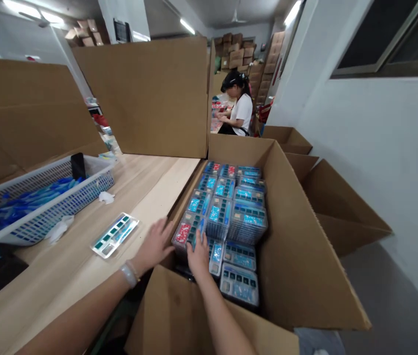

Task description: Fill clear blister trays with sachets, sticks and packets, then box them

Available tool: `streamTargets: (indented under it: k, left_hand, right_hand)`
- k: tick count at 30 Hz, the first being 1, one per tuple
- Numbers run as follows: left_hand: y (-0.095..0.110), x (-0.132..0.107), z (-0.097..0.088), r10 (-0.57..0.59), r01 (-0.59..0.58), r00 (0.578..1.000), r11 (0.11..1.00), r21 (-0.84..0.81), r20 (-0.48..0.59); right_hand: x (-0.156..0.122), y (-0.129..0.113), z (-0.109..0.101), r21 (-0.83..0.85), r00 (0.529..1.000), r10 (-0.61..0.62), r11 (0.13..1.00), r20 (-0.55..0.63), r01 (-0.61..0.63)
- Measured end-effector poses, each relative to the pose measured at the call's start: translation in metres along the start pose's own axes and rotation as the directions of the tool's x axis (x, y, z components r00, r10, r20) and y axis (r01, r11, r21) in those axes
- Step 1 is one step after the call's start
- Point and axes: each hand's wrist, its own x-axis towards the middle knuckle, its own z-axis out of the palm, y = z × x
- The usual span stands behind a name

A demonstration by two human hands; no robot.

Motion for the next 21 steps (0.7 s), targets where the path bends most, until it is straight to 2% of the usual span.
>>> streamTargets:
  k: [2, 3, 5, 7, 8, 12, 15, 17, 19, 21]
  left_hand:
    - [-0.039, -0.010, -0.015, -0.182, 0.183, 0.982, 0.983, 0.011, -0.051]
    - [-0.059, -0.016, -0.020, -0.302, 0.303, 0.952, 0.953, 0.021, -0.045]
    - [-0.095, -0.031, -0.023, -0.471, 0.469, 0.880, 0.882, 0.044, 0.068]
    - [-0.120, -0.046, -0.019, -0.517, 0.516, 0.834, 0.854, 0.057, 0.191]
    - [-0.127, -0.052, -0.016, -0.508, 0.509, 0.834, 0.859, 0.054, 0.218]
    - [-0.136, -0.065, -0.007, -0.467, 0.471, 0.873, 0.882, 0.012, 0.141]
    - [-0.140, -0.066, -0.005, -0.514, 0.514, 0.854, 0.858, 0.017, 0.078]
    - [-0.144, -0.067, -0.005, -0.543, 0.543, 0.836, 0.839, 0.015, 0.082]
    - [-0.149, -0.069, -0.005, -0.551, 0.557, 0.825, 0.831, -0.013, 0.124]
    - [-0.152, -0.071, -0.005, -0.548, 0.560, 0.823, 0.827, -0.051, 0.151]
  right_hand:
    - [0.000, 0.005, 0.001, 0.018, 0.998, -0.038, 0.999, -0.045, 0.039]
    - [0.000, 0.007, 0.002, 0.025, 0.997, -0.048, 0.998, -0.060, 0.050]
    - [0.001, 0.010, 0.004, 0.034, 0.996, -0.049, 0.998, -0.078, 0.051]
    - [0.002, 0.011, 0.006, 0.036, 0.995, -0.038, 0.998, -0.089, 0.041]
    - [0.003, 0.010, 0.007, 0.033, 0.995, -0.034, 0.999, -0.093, 0.037]
    - [0.006, 0.004, 0.006, -0.011, 0.995, -0.011, 1.000, -0.103, 0.010]
    - [0.006, -0.005, -0.002, -0.050, 0.992, 0.025, 0.998, -0.122, -0.031]
    - [0.003, -0.013, -0.007, -0.079, 0.986, 0.032, 0.996, -0.163, -0.045]
    - [-0.004, -0.027, -0.007, -0.104, 0.975, -0.025, 0.995, -0.221, 0.002]
    - [-0.016, -0.046, -0.001, -0.097, 0.959, -0.138, 0.988, -0.248, 0.117]
